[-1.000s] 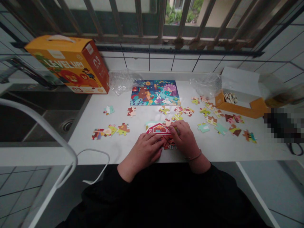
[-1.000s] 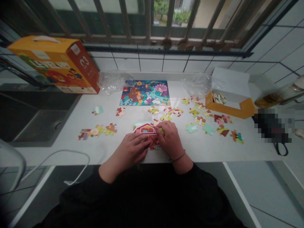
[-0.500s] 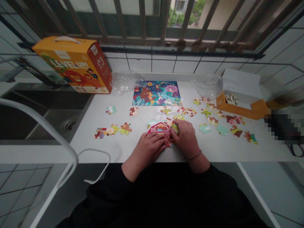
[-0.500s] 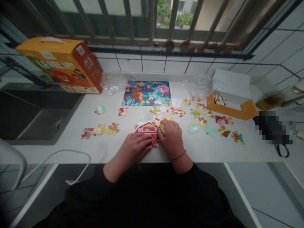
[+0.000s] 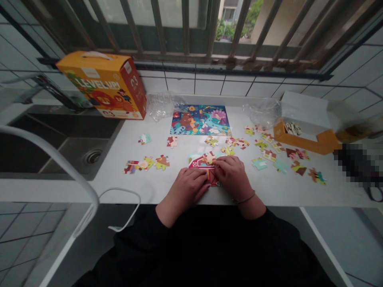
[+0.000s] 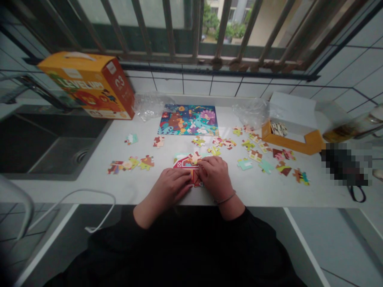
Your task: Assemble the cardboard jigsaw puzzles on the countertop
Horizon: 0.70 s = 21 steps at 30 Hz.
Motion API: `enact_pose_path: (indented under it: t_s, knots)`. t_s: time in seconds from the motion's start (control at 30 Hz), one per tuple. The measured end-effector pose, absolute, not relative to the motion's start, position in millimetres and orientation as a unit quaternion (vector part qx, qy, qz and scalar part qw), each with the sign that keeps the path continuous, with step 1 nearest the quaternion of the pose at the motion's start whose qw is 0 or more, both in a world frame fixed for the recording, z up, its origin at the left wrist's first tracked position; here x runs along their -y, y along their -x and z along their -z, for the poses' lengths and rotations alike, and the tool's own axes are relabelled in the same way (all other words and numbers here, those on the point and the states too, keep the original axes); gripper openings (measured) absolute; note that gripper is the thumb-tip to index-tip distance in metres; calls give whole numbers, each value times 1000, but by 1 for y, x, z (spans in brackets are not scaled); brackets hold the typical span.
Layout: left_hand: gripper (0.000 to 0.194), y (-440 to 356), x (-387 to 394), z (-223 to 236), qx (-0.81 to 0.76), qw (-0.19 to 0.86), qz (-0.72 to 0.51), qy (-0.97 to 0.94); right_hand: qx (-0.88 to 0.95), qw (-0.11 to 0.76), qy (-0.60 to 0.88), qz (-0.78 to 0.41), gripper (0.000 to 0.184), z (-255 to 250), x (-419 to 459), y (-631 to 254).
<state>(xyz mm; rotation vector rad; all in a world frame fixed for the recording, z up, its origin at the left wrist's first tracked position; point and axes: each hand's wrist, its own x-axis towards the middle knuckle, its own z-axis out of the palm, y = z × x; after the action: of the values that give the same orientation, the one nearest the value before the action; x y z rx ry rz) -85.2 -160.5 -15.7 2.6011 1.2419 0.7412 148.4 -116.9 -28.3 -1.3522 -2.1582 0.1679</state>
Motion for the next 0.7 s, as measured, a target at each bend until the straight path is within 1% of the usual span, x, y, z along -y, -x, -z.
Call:
enact_pose_path:
  t_s: [0.17, 0.3, 0.37, 0.53, 0.6, 0.7]
  knots:
    - [28, 121, 161, 17, -488, 36, -259, -833, 809, 291, 506, -69, 16, 28, 118, -148]
    - [27, 182, 159, 22, -570, -39, -276, -773, 805, 289, 513, -75, 16, 27, 118, -148]
    - [34, 214, 160, 23, -619, -69, -255, -740, 802, 282, 520, -82, 16, 25, 118, -147]
    - [50, 271, 169, 20, -712, -65, -189, -673, 796, 271, 532, -97, 17, 22, 119, -147]
    - [57, 285, 173, 17, -705, -41, -163, -689, 796, 270, 532, -100, 17, 22, 119, -147]
    - [57, 304, 176, 13, -672, 3, -143, -727, 799, 267, 530, -102, 17, 23, 118, -148]
